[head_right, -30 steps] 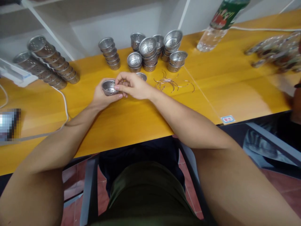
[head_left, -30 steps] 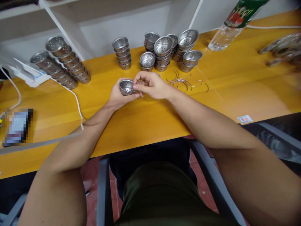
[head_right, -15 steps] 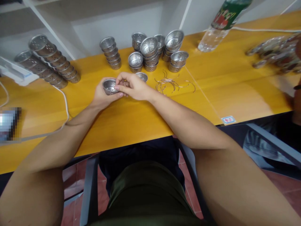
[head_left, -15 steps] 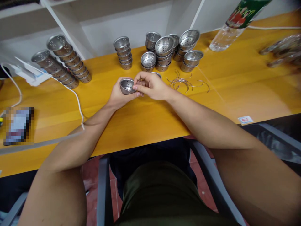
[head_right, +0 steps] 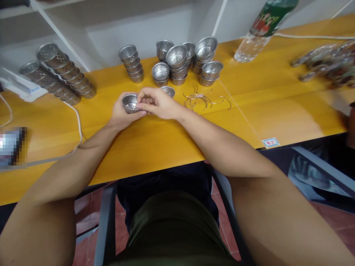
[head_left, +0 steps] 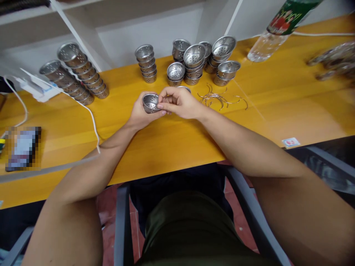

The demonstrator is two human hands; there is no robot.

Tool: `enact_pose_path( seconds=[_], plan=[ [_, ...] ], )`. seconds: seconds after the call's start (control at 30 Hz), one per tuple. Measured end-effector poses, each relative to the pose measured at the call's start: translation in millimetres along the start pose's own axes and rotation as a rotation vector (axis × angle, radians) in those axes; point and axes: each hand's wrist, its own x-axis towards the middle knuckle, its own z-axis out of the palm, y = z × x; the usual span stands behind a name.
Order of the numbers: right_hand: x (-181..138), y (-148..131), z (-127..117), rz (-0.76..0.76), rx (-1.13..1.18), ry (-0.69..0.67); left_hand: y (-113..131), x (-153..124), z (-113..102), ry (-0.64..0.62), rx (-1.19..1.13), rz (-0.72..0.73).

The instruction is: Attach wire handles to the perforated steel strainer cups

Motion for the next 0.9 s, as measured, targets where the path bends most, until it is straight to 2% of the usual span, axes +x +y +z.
enact_pose_path(
  seconds=[0.27, 0.37, 0.5, 0.6, 0.9],
  plan=[
    [-3.7, -0.9, -5.8, -0.077, -0.221, 0.074, -15.6, 1.9, -1.3, -0.029, 0.009, 0.135],
    [-6.8, 0.6, -9.8, -0.115, -0.335, 0.106, -17.8, 5.4, -3.3, -0.005, 0.014, 0.173],
    [-9.6, -3.7, -17.3, -0.117, -0.523, 0.132, -12.1, 7.0, -3.8, 0.049, 0.069, 0.095],
    [-10.7, -10.1, -20.4, -0.120, -0.547, 0.125, -6.6, 7.6, -3.2, 0.059, 0.080, 0.040],
    [-10.4, -21.6, -19.2, -0.084, -0.674, 0.078, -2.6, 7.5, -2.9, 0.057, 0.073, 0.026]
  ],
)
